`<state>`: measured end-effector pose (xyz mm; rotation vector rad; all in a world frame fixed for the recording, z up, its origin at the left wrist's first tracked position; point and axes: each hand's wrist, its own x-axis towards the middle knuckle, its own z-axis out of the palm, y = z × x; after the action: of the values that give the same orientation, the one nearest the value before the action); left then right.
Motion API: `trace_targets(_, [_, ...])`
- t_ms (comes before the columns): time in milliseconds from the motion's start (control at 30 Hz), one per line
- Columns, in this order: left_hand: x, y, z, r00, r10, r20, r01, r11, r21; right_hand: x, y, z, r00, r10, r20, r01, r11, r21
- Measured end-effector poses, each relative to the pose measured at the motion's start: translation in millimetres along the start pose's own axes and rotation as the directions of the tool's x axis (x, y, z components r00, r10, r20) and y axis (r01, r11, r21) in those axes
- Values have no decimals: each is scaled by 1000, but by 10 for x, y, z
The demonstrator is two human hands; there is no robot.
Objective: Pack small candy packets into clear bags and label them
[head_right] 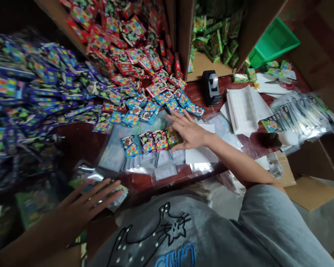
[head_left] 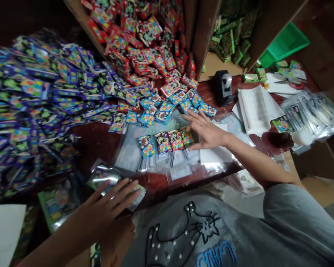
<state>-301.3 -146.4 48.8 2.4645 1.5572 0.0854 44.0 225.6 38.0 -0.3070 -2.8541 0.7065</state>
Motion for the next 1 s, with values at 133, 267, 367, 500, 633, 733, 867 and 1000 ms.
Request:
trace_targets(133, [224, 30, 14, 998, 65, 14, -65, 998, 19, 519, -389, 302, 988, -154, 4, 153, 987, 41])
trace_targets(267, [346, 160, -202, 997, 51, -49, -48, 996, 73, 951, -653, 591, 977, -176, 123, 177, 984, 8])
trace_targets(367, [370, 341, -298, 977, -76, -197, 86, 995, 42, 1053, -636, 680, 975, -170, 141, 171, 985, 8])
trace_targets(500, [473, 443, -124, 854, -367, -369, 392, 920, -9, 949, -563, 633, 976, -202, -87, 208, 976, 65])
trace_targets(633, [660, 353, 117, 737, -542, -402, 547, 829, -114, 748, -669, 466, 960, -214, -182, 229, 971, 68])
trace_targets(733, [781, 297, 142, 733, -549, -401, 536, 830, -157, 636, -811, 417, 950, -306, -60, 310, 948, 76])
trace_targets(867, [854, 268, 125, 796, -475, -375, 441, 879, -179, 609, -907, 511, 924, -374, 79, 360, 921, 151])
trace_targets(1000, [837, 215, 227, 808, -499, -314, 456, 866, -204, 626, -827, 550, 928, -342, 147, 316, 932, 176])
